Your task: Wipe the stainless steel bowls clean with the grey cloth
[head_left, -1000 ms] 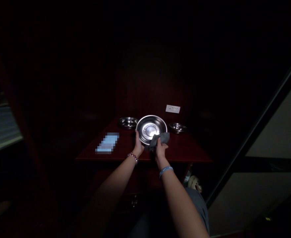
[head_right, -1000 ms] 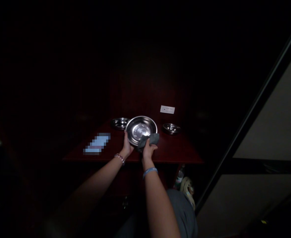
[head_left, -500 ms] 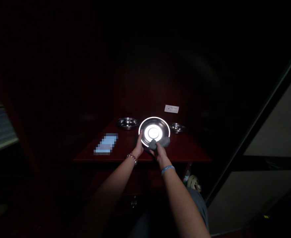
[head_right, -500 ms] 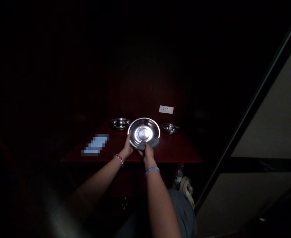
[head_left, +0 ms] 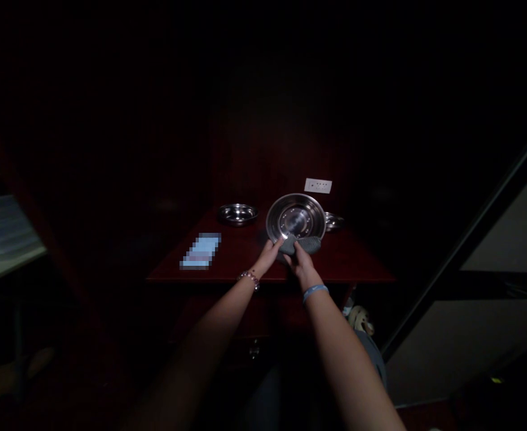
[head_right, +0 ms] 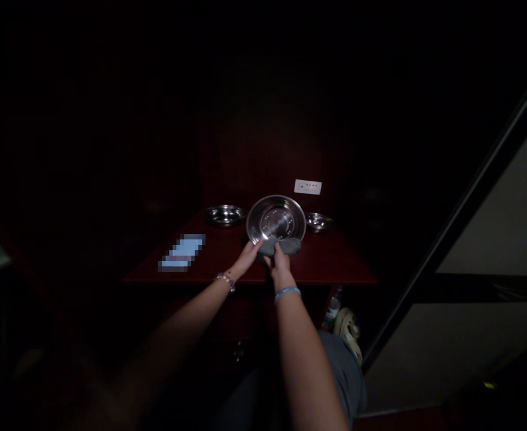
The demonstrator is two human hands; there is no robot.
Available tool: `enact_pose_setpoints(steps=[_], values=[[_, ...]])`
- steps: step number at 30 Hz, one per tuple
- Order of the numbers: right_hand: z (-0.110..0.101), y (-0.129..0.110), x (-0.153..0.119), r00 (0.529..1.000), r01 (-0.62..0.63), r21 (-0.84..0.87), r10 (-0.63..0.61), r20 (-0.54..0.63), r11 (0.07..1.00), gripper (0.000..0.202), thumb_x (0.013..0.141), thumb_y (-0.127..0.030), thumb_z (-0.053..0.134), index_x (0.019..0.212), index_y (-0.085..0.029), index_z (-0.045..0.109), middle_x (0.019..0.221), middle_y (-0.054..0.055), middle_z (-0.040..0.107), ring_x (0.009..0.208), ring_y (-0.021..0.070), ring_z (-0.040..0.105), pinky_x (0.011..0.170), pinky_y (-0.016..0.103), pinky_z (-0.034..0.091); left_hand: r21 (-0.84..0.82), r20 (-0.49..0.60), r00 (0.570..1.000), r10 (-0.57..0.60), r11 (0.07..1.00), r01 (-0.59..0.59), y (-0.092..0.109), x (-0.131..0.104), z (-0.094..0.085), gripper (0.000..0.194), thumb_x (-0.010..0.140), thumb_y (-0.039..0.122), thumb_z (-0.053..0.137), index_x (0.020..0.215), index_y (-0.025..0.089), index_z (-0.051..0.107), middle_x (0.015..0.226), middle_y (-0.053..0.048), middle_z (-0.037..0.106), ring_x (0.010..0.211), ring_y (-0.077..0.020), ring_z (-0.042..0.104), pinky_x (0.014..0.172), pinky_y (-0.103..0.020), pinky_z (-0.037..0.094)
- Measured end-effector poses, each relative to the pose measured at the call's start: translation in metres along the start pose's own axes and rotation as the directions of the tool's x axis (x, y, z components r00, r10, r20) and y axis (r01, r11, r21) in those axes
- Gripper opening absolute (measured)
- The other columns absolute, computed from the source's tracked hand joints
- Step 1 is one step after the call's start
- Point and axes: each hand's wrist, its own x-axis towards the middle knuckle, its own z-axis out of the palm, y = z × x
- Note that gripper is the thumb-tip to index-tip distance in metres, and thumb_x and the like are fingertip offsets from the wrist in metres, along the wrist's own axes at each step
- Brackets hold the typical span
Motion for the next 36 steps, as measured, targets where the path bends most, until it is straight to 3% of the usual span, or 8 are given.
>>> enact_pose_setpoints(steps=[3,8,12,17,20,23,27,36], values=[[-0.006,-0.013,0.003,0.998,0.015,-0.069,-0.011,0.056,0.998,0.013,0.092,-0.018,0.066,0.104,-0.017,0.071,0.089,0.004,0.076,0.087,0.0163,0.072,0.072,0.025,0.063,0.102,-0.04,0.999,0.023,0.995,-0.019,0.003,0.0,0.0,0.019,0.08,0.03,0.078,0.089,0.014,0.073,0.097,-0.012,0.077,0.109,-0.0291,0.068,0.111,-0.046,0.044],[-0.02,-0.032,0.012,0.982,0.162,-0.168,-0.142,0.127,0.972,0.021,0.089,-0.023,0.073,0.107,-0.013,0.072,0.089,0.007,0.077,0.084,0.0174,0.073,0.069,0.025,0.061,0.077,-0.086,0.995,0.053,0.996,-0.047,0.008,-0.002,0.001,0.019,0.077,0.033,0.081,0.08,0.017,0.071,0.085,-0.007,0.074,0.105,-0.028,0.068,0.109,-0.045,0.046],[-0.029,-0.034,0.018,0.962,0.259,-0.223,-0.229,0.148,0.94,0.029,0.084,-0.029,0.079,0.107,-0.01,0.073,0.09,0.009,0.077,0.079,0.0173,0.072,0.062,0.024,0.059,0.149,-0.122,0.984,0.13,0.983,-0.111,0.015,-0.009,0.002,0.019,0.084,0.037,0.074,0.083,0.018,0.072,0.091,-0.008,0.074,0.11,-0.0284,0.067,0.112,-0.042,0.045],[-0.023,-0.023,0.018,0.984,0.177,-0.169,-0.175,0.031,0.97,0.028,0.086,-0.026,0.076,0.107,-0.009,0.072,0.09,0.009,0.077,0.075,0.016,0.072,0.057,0.02,0.056,0.075,-0.076,0.987,0.138,0.988,-0.133,0.023,-0.015,0.005,0.026,0.09,0.039,0.068,0.105,0.018,0.073,0.116,-0.011,0.074,0.124,-0.0279,0.063,0.118,-0.04,0.039],[-0.014,-0.011,0.015,0.994,0.105,-0.068,-0.106,-0.008,0.992,0.024,0.089,-0.022,0.072,0.111,-0.012,0.071,0.091,0.007,0.077,0.079,0.0155,0.073,0.061,0.02,0.059,0.043,0.034,0.988,0.148,0.988,-0.149,0.021,-0.017,0.005,0.044,0.079,0.03,0.08,0.12,0.021,0.068,0.137,-0.008,0.067,0.139,-0.0248,0.053,0.125,-0.036,0.028],[-0.007,0.001,0.011,0.999,0.019,0.011,-0.019,0.027,1.0,0.02,0.092,-0.021,0.068,0.111,-0.015,0.07,0.094,0.006,0.076,0.082,0.0146,0.073,0.066,0.02,0.062,0.068,0.11,0.985,0.13,0.988,-0.138,0.014,-0.015,0.005,0.053,0.073,0.024,0.084,0.123,0.021,0.067,0.14,-0.008,0.066,0.144,-0.0247,0.048,0.128,-0.037,0.023],[-0.002,0.013,0.006,0.998,-0.001,0.021,-0.001,0.068,1.0,0.019,0.093,-0.022,0.067,0.111,-0.016,0.069,0.098,0.007,0.075,0.087,0.0155,0.073,0.071,0.022,0.063,0.062,0.055,0.998,0.027,0.998,-0.03,0.005,-0.006,0.004,0.028,0.084,0.024,0.072,0.112,0.019,0.072,0.126,-0.01,0.074,0.136,-0.0269,0.056,0.125,-0.04,0.03],[-0.006,0.013,0.01,0.999,0.015,-0.014,-0.014,0.044,1.0,0.022,0.091,-0.02,0.069,0.112,-0.013,0.069,0.095,0.007,0.076,0.086,0.0163,0.074,0.071,0.024,0.064,0.057,-0.125,0.992,0.033,0.998,-0.026,0.006,-0.003,0.002,0.014,0.082,0.024,0.068,0.094,0.018,0.074,0.105,-0.011,0.078,0.128,-0.0296,0.062,0.119,-0.043,0.039]])
